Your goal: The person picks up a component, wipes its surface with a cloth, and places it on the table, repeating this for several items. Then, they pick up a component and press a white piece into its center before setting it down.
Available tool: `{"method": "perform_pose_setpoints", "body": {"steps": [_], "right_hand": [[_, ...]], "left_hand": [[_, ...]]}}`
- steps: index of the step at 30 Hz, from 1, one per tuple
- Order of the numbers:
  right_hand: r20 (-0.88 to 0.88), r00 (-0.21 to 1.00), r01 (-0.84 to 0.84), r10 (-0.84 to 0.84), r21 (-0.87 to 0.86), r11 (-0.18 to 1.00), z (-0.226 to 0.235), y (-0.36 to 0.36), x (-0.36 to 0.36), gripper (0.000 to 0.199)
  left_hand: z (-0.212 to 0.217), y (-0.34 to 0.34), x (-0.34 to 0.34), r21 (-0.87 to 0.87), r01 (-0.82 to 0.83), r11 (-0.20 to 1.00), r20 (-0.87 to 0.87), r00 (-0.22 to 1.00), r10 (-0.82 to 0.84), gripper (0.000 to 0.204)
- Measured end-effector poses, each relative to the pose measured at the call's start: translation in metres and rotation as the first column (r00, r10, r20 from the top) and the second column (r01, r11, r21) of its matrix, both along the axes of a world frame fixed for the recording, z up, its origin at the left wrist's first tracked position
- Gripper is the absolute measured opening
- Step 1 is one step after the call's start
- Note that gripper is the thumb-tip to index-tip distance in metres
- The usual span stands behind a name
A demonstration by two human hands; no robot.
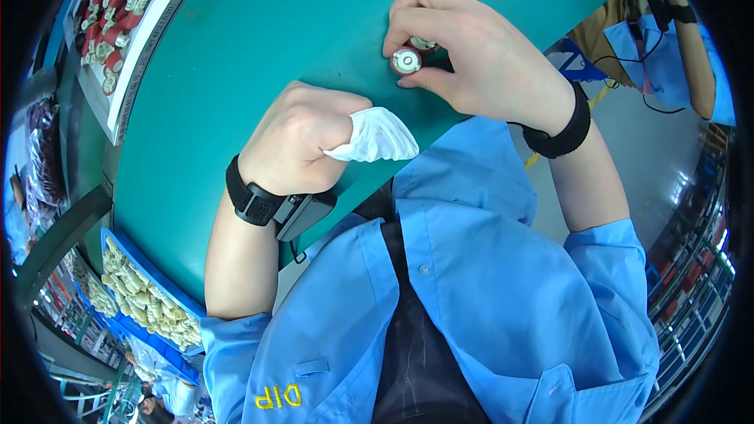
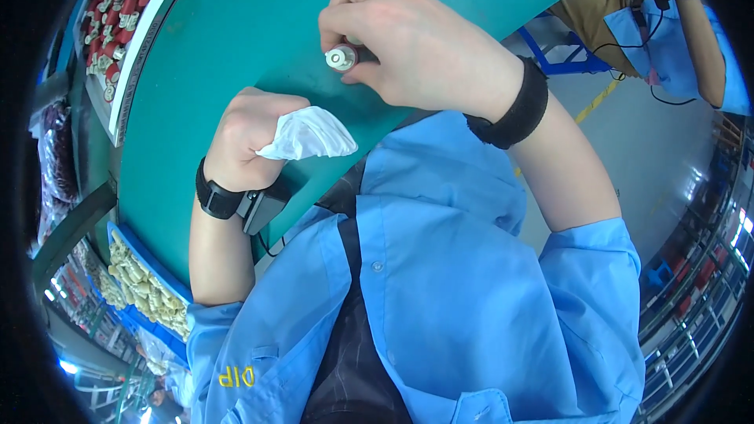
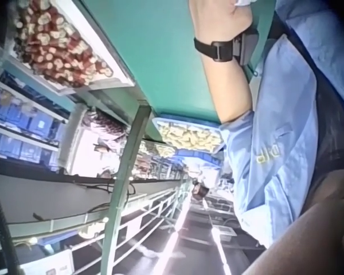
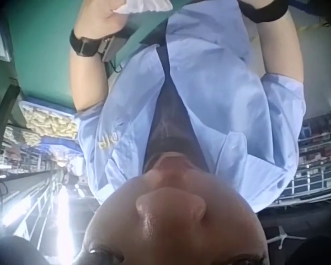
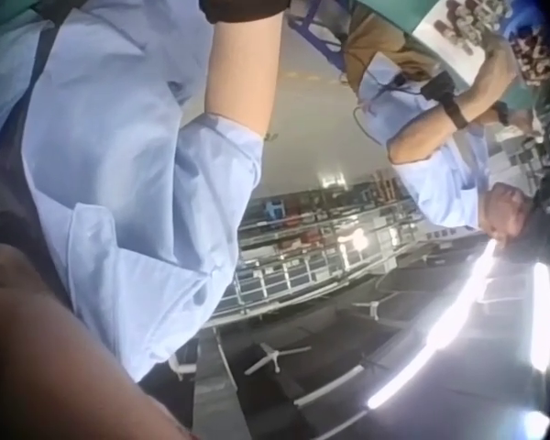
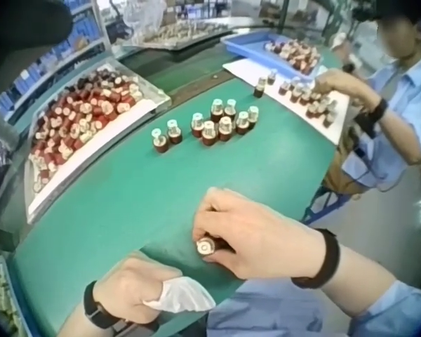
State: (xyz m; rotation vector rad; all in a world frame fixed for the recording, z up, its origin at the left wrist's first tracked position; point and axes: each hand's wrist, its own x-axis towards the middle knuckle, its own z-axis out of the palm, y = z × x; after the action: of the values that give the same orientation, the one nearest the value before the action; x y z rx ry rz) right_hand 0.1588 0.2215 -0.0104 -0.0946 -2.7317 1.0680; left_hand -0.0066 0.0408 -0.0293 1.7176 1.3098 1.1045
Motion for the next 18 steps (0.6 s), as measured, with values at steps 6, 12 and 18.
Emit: {"method": "perform_pose_setpoints", "body": {"steps": [6, 12, 18], "right_hand": [[0.02, 0.998, 0.053, -0.053, -0.03, 0.998, 0.004, -0.003, 0.003, 0.027], [0.058, 0.998, 0.0, 0.006, -0.108, 0.994, 0.004, 0.001, 0.001, 0.025], [-0.005, 0.999, -0.044, 0.044, -0.124, 0.991, -0.001, 0.002, 0.0, 0.023]], "left_hand": [[-0.002, -0.002, 0.002, 0.018, 0.004, 1.0, 0.008, 1.0, -0.004, 0.014], [0.0, -0.001, 0.003, 0.036, -0.009, 0.999, 0.008, 1.0, 0.009, 0.015], [0.01, 0.005, 0.009, 0.196, -0.105, 0.975, -0.387, 0.905, 0.175, 0.017]]}}
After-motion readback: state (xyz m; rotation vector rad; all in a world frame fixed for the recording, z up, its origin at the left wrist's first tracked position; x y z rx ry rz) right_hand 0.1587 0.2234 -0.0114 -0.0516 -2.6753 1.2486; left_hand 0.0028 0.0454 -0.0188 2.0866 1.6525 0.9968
